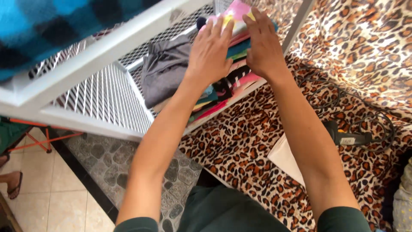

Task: Scanning labels and folding baby clothes for organization in a stockroom.

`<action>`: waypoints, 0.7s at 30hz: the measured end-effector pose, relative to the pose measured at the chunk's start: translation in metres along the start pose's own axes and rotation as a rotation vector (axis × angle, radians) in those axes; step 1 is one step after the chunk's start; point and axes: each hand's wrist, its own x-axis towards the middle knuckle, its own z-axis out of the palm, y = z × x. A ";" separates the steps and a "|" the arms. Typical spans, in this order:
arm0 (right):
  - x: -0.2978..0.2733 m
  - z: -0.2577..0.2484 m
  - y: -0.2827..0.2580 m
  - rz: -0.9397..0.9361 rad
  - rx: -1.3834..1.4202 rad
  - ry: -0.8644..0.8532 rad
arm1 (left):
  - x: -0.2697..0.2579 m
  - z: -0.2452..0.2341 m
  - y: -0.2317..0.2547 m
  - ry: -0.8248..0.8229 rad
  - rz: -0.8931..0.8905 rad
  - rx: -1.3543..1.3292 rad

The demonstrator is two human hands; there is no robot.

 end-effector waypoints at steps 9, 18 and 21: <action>-0.012 -0.013 0.002 -0.064 -0.160 -0.082 | -0.012 0.049 0.006 -0.077 0.019 -0.028; -0.017 -0.023 0.028 0.103 0.237 -0.203 | -0.015 0.027 0.018 0.118 0.026 -0.270; -0.015 -0.029 0.018 0.203 0.347 -0.200 | -0.017 0.038 0.015 0.150 -0.004 -0.275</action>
